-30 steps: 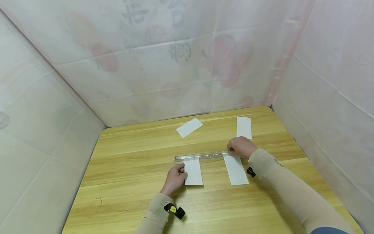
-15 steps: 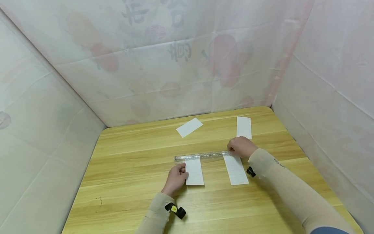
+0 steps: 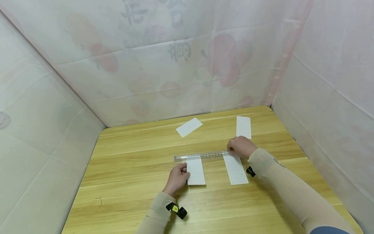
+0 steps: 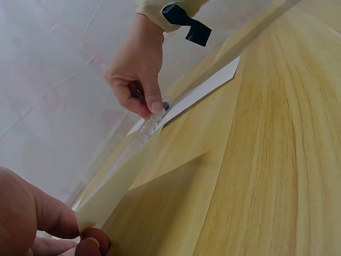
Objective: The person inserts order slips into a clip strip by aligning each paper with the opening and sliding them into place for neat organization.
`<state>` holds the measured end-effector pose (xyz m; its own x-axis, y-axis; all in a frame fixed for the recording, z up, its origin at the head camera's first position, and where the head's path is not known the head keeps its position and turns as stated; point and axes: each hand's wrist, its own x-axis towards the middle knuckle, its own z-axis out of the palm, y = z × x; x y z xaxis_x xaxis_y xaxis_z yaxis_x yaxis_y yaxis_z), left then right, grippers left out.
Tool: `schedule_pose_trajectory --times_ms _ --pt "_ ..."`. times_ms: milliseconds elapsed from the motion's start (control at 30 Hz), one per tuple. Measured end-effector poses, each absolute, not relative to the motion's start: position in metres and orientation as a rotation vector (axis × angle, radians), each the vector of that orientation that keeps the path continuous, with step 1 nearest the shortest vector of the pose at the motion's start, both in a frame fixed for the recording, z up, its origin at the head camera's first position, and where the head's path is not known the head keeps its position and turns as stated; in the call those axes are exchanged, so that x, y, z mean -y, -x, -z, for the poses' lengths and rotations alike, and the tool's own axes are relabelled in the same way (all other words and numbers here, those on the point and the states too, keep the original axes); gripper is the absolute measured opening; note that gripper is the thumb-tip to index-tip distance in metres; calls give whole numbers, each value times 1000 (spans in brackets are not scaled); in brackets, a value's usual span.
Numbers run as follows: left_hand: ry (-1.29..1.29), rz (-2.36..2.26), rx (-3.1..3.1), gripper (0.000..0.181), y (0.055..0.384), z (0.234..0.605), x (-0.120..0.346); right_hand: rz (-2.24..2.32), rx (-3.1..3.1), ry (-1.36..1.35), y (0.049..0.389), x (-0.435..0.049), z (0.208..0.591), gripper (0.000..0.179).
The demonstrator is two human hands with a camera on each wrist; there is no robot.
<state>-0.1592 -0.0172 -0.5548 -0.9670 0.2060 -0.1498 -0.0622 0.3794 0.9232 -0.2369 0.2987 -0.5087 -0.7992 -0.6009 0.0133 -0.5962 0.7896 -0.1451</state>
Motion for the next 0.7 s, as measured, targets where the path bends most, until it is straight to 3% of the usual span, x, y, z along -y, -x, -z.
schedule_pose_trajectory --times_ms 700 --pt "-143 -1626 -2402 45 160 556 9 214 -2945 973 240 -301 513 12"
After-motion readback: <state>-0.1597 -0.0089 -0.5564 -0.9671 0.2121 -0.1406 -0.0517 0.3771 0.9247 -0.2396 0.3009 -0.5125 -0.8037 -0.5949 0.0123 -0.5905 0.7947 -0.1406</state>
